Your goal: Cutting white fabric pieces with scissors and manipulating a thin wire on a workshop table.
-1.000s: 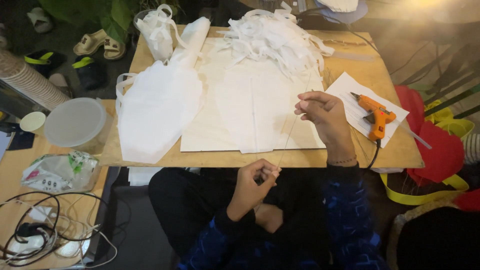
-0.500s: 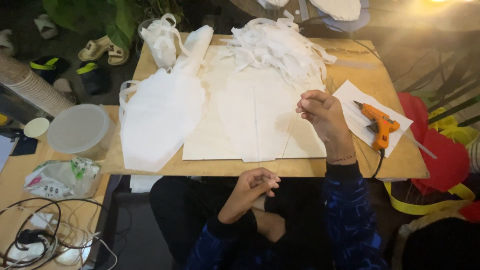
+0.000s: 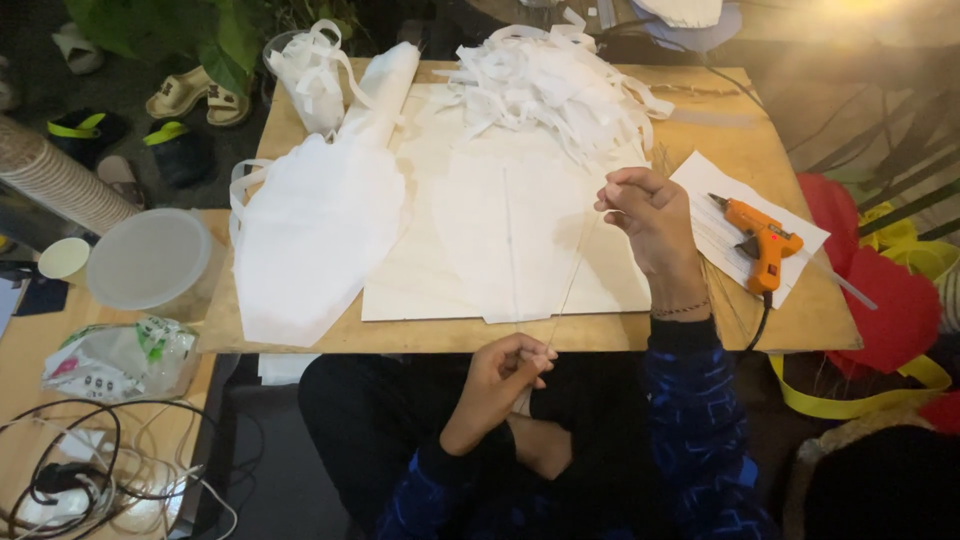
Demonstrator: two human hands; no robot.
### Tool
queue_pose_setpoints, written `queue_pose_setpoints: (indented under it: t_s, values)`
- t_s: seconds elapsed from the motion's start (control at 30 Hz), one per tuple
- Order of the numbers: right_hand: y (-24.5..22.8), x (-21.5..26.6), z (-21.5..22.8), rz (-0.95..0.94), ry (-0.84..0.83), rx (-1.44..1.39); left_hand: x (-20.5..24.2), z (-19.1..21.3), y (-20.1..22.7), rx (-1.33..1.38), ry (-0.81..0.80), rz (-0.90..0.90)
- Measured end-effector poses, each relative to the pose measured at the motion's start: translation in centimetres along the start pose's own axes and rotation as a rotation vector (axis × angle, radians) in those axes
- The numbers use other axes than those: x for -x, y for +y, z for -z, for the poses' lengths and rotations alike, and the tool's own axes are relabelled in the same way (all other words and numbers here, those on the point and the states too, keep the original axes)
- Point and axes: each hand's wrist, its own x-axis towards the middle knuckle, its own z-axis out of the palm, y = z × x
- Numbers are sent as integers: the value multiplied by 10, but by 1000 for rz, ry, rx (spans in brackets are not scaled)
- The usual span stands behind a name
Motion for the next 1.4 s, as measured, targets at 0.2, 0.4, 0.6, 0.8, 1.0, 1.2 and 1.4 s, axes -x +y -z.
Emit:
queue_pose_setpoints:
  t_s: [0.2,0.4,0.6,0.8,1.0,1.2,1.4]
  values:
    - [-18,6,-8,4,0,33,8,-5,7,-156,98,-48]
    - [-34,16,-20,93,20,192,13,-10,15,-253,138,-91]
    - [-32,14,-20,67,45,168,13,-11,14,-298,134,-145]
    - [-22,4,-14,36,47,125,16,-15,18,-349,154,-151]
    - [-19,3,-13,31,45,93,18,-16,15,-384,175,-154]
    - [-42,24,-19,-79,-142,142,6,-6,11,-303,210,-121]
    - [-6,67,-30,-109,-306,155,-3,1,28,-259,198,-138]
